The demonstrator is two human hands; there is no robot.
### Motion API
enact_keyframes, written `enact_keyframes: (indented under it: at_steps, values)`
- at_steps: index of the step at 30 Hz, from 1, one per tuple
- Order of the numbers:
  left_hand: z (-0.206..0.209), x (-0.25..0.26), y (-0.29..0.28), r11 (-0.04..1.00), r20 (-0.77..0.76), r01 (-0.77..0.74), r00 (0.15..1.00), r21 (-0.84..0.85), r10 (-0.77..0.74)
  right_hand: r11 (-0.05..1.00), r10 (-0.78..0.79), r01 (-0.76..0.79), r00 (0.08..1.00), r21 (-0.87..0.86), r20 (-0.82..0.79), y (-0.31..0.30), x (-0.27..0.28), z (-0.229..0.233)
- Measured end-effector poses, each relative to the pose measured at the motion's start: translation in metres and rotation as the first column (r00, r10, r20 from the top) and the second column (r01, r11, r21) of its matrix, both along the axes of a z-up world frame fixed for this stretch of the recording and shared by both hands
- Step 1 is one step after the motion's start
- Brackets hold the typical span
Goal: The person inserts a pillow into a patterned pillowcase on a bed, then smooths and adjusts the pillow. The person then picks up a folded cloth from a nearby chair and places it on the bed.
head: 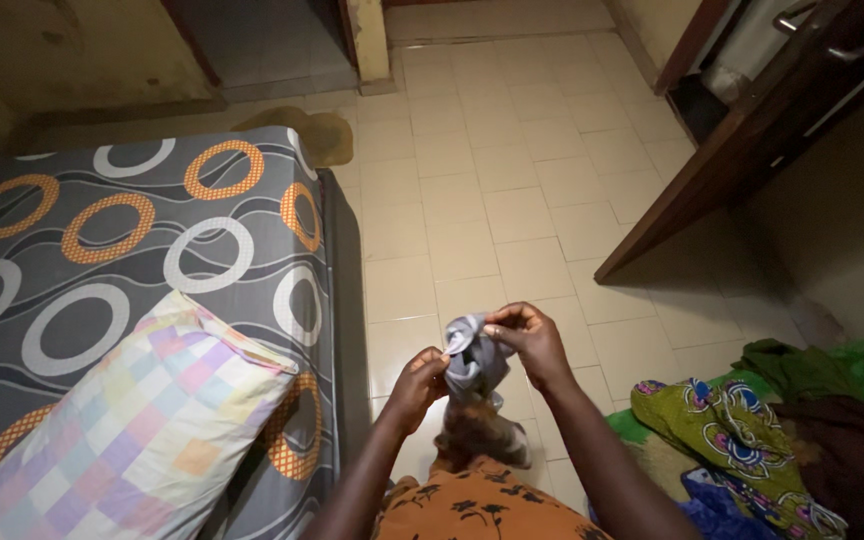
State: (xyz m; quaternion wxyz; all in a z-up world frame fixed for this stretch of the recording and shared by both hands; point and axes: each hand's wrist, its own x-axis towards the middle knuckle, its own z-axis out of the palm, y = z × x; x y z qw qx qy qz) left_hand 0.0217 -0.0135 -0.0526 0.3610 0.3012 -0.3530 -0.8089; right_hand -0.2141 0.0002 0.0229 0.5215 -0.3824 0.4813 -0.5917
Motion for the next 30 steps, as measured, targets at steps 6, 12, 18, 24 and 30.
enact_keyframes:
  at_steps: [6,12,18,24,30]
  values:
    - [0.043,-0.006,0.005,0.969,-0.11,-0.139,0.98,0.202,0.164,1.0,-0.009,0.001,0.96,-0.028,-0.28,0.012,0.018,0.005]
    - [0.03,-0.006,0.004,0.962,-0.172,-0.167,0.963,0.216,0.206,0.977,0.155,-0.211,0.783,-0.024,-0.603,0.027,0.034,-0.012]
    - [0.049,0.0,0.003,0.956,0.064,-0.181,0.983,0.231,0.17,0.96,0.133,-0.176,0.971,0.216,0.2,0.016,0.011,-0.059]
    - [0.07,-0.004,0.009,0.979,0.572,0.194,0.798,0.057,-0.192,0.972,0.059,-0.091,0.987,0.218,0.147,0.01,0.021,-0.04]
    - [0.039,0.003,0.008,0.945,0.221,0.28,0.923,0.171,-0.314,0.995,0.072,-0.054,0.968,0.082,-0.241,0.006,0.02,-0.028]
